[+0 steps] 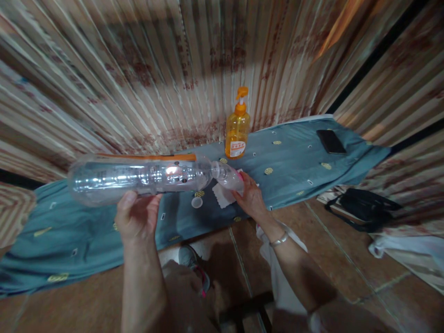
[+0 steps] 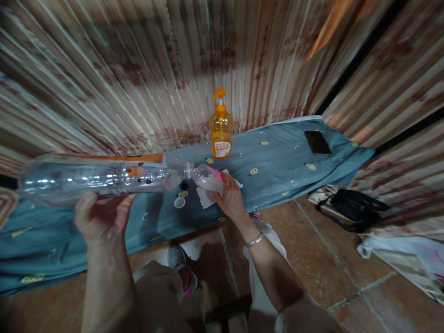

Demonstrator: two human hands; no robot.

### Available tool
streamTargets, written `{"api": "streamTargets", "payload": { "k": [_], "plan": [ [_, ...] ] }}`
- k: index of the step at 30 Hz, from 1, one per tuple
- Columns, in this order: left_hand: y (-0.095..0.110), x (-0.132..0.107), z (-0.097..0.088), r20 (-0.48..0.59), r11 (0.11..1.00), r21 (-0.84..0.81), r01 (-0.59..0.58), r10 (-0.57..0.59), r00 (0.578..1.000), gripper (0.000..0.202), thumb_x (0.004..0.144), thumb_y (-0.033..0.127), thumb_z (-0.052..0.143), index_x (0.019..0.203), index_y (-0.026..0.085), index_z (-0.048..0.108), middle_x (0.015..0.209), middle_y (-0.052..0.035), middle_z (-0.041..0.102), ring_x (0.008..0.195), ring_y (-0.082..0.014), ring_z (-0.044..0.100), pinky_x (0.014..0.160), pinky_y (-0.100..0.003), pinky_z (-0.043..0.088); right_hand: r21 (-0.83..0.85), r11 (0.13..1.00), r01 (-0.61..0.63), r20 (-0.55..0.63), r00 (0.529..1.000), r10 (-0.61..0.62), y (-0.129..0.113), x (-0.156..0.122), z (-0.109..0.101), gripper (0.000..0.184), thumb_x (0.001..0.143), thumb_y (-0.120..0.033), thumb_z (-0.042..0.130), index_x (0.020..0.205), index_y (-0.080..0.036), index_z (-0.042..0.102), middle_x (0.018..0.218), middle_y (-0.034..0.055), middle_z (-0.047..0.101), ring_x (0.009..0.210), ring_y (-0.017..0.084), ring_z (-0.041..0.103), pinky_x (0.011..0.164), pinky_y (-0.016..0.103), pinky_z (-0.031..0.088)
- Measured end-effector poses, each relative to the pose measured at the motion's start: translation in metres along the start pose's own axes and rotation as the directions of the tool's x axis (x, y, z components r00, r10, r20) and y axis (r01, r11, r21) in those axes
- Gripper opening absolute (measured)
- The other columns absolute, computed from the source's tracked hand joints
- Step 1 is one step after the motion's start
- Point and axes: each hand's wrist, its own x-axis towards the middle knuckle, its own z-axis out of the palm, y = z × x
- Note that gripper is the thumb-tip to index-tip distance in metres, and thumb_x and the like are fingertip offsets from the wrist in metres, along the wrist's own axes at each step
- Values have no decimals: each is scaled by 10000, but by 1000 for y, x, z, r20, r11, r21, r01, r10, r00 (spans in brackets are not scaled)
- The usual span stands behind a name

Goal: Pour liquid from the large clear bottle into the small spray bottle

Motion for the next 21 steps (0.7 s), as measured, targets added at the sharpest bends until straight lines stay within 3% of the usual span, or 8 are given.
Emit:
{"api": "streamTargets", "payload": {
  "k": [2, 4, 10, 15, 21],
  "plan": [
    [0, 0, 0, -23, 1000, -18, 2, -3, 1000, 345, 553, 446, 959, 700, 277, 696, 744, -4, 739, 732, -245, 726, 650, -400, 688, 2, 1000, -2, 8, 1000, 2, 0, 0, 0, 691, 914, -223, 715, 1565, -92, 525, 1515, 266, 686, 1417, 401, 671, 1216, 632, 559],
    [0, -1, 4, -19, 1000, -27, 0, -1, 1000, 352, 555, 455, 965, 683, 277, 690, 748, -5, 752, 708, -240, 725, 651, -403, 693, 8, 1000, -3, 10, 1000, 3, 0, 1, 0, 700, 894, -188, 707, 1563, -95, 524, 1514, 263, 688, 1425, 396, 669, 1227, 631, 551],
    [7, -5, 19, -1, 1000, -5, -22, 22, 1000, 454, 506, 515, 998, 801, 293, 733, 838, -9, 795, 873, -311, 780, 823, -525, 720, 29, 1000, 8, 4, 1000, -8, 2, 1, 2, 706, 892, -176, 693, 1575, -135, 518, 1526, 243, 687, 1438, 387, 665, 1256, 642, 522],
    [9, -5, 17, 55, 1000, 23, 2, -3, 998, 448, 531, 512, 991, 873, 347, 753, 900, -44, 801, 1076, -425, 779, 864, -639, 702, 26, 1000, 12, -1, 1000, -12, 2, 0, 2, 725, 883, -157, 685, 1584, -109, 510, 1538, 261, 673, 1462, 390, 644, 1262, 637, 515],
    [4, -4, 10, 37, 999, 51, -12, 10, 999, 409, 564, 548, 966, 858, 364, 750, 942, -44, 819, 1172, -433, 767, 853, -610, 710, 9, 1000, 10, -31, 999, -10, 0, 2, 2, 729, 885, -137, 664, 1597, -130, 506, 1557, 236, 665, 1481, 379, 623, 1287, 653, 484]
  ]
}}
